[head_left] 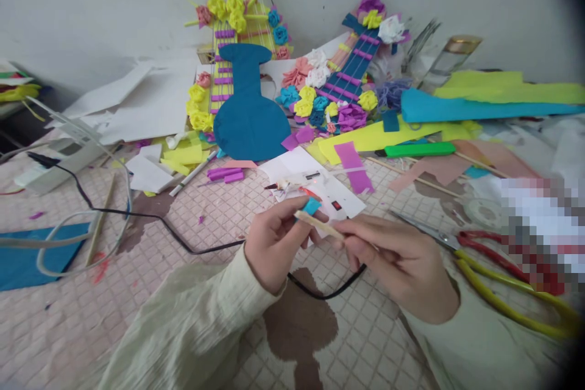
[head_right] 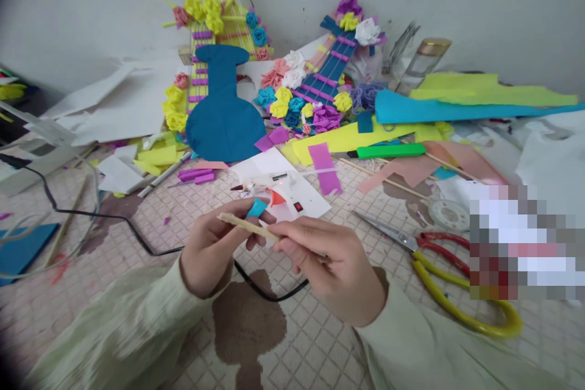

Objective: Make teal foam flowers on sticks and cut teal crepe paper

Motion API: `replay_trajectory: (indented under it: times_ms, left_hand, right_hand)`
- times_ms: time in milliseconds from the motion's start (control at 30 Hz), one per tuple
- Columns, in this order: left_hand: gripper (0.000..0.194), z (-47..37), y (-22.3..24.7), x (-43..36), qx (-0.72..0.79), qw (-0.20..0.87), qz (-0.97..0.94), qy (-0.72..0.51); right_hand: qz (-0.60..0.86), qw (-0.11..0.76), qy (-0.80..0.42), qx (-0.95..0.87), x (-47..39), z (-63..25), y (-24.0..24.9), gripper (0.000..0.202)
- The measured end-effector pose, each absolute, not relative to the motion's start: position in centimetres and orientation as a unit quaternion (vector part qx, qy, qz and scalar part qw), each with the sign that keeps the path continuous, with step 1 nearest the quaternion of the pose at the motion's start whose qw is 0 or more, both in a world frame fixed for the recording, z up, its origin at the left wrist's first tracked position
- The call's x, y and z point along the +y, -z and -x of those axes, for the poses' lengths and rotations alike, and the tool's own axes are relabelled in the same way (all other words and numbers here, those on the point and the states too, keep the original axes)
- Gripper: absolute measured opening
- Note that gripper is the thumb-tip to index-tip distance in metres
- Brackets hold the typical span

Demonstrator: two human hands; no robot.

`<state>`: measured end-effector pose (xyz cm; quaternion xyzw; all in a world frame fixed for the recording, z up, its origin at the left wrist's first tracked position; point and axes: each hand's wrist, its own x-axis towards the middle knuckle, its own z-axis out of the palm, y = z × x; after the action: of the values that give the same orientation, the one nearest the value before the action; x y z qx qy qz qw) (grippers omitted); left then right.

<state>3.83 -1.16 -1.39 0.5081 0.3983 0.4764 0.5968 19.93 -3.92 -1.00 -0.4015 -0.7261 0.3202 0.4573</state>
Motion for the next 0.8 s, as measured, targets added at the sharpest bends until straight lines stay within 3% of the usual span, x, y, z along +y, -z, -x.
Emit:
replay_trajectory:
  times_ms: [100,233,300,400,533,700,800]
  left_hand:
    - [0.021,-3.7,1.7,-1.1,0.394,0.595,-0.518,-0.471]
    - [0.021,-3.5,1.9,-1.0,0.392,0.603,-0.513,-0.469]
    - [0.023,-3.5,2.0,-1.0,0.398,0.601,-0.518,-0.461]
    - [0.025,-3.5,2.1,-1.0,0.415,0.586,-0.532,-0.449]
    - [0.025,-3.6,2.2,-1.1,0.413,0.588,-0.536,-0.442]
    - [0.026,-3.8,2.5,-1.1,0.393,0.599,-0.532,-0.452]
    - [0.026,-3.9,2.5,-1.1,0.389,0.597,-0.539,-0.45]
  right_hand:
    - [0.415,0.526,-0.358,-0.65,-3.8,-20.7,0.7,0.024]
    - [0.508,0.602,-0.262,-0.558,-2.8,-23.0,0.1,0.019]
    - [0.576,0.544,-0.184,-0.582,-2.3,-24.3,-0.1,0.018]
    - [0.633,0.375,-0.088,-0.672,-1.8,-26.0,0.2,0.017]
    - [0.668,0.221,-0.098,-0.704,-1.7,-27.0,1.5,0.02]
    - [0.652,0.151,-0.119,-0.733,-1.8,-27.1,2.6,0.017]
    - [0.618,0.185,-0.07,-0.761,-1.7,-26.7,2.4,0.016]
